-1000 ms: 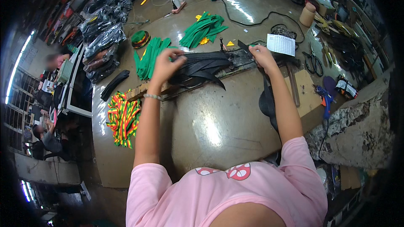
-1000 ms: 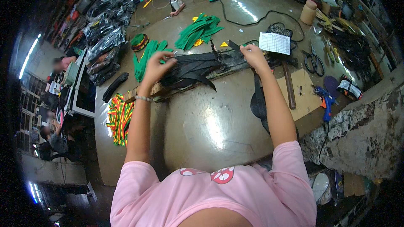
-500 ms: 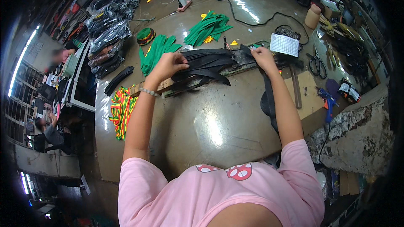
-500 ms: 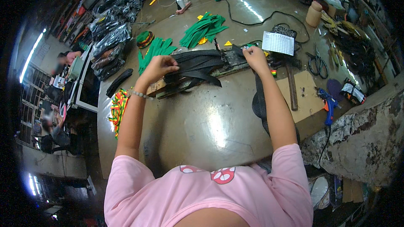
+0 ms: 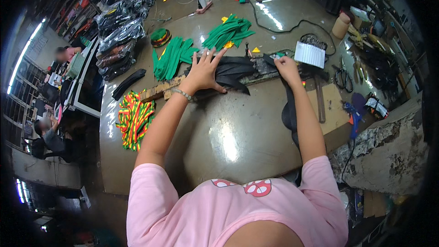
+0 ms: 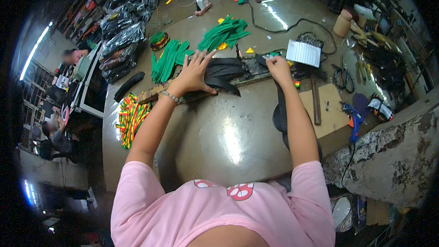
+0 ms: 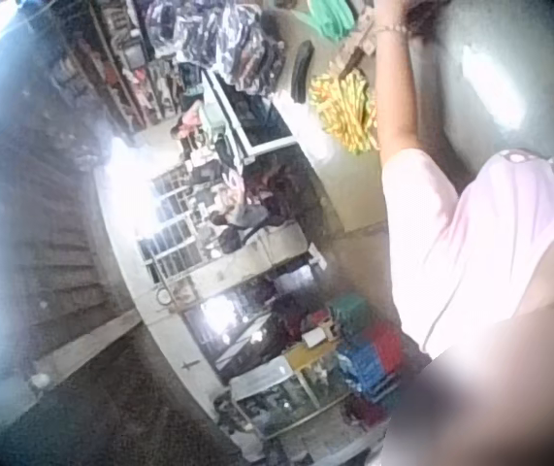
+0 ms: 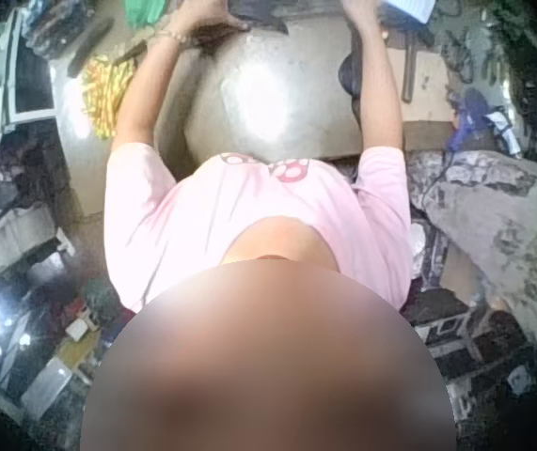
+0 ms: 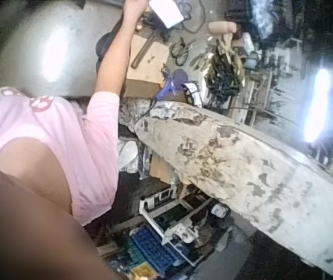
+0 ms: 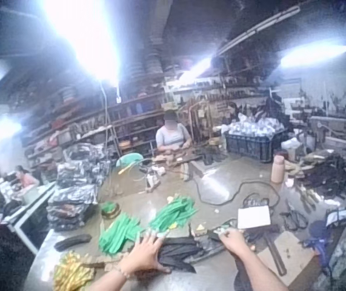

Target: The person assembles a small decorative item by wrapping a multicolored ribbon around a green circular base and securing it with a hammer. Then, the person repeatedly folds and aligns black fabric strips on a wooden guide, handling them one at a time.

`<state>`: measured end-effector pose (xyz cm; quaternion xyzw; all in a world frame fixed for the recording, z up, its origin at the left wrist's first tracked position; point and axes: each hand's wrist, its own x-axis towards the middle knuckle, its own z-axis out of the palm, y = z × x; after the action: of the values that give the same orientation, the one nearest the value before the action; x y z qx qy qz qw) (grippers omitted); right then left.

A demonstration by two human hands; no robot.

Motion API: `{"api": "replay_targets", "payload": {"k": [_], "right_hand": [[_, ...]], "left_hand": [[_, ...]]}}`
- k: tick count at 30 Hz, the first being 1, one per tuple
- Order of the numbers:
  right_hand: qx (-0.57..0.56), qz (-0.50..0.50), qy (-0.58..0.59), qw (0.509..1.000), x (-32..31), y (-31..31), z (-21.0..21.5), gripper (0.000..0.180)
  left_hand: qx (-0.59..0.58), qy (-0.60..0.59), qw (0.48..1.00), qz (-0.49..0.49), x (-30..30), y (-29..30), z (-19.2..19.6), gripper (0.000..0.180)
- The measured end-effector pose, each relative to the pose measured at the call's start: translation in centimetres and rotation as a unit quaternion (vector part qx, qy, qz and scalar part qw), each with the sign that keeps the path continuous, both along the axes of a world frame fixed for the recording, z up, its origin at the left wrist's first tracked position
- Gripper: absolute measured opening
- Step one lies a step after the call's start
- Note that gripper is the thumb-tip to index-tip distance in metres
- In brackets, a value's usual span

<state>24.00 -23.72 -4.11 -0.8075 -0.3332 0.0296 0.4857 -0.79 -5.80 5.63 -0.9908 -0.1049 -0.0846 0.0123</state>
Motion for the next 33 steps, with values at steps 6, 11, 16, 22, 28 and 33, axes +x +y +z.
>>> {"api": "replay_targets", "payload": {"k": [6, 11, 16, 22, 28, 33], "right_hand": [[0.006, 0.002, 0.009, 1.0, 0.1, -0.1, -0.1, 0.033], [0.001, 0.005, 0.02, 1.0, -0.2, -0.1, 0.3, 0.033], [0.02, 0.013, 0.012, 1.0, -0.2, -0.2, 0.2, 0.031], [0.003, 0.019, 0.038, 0.999, 0.0, -0.2, 0.0, 0.03], [0.015, 0.035, 0.005, 0.999, -0.2, -0.4, 0.5, 0.032], [-0.015, 0.032, -0.016, 0.999, -0.4, -0.6, 0.7, 0.036]], "left_hand": [[-0.092, 0.014, 0.993, -0.078, 0.6, 2.7, -1.0, 0.09], [-0.086, -0.044, 0.993, -0.073, -0.1, 1.3, -1.5, 0.066], [-0.084, -0.019, 0.995, -0.054, -0.9, 0.4, -1.1, 0.052], [-0.166, -0.03, 0.986, -0.003, -2.7, 0.3, -0.1, 0.038], [-0.729, -0.169, 0.642, 0.17, -10.0, 6.1, 3.3, 0.026], [-0.914, -0.323, 0.245, 0.019, -20.7, 13.0, 2.1, 0.025]]}}
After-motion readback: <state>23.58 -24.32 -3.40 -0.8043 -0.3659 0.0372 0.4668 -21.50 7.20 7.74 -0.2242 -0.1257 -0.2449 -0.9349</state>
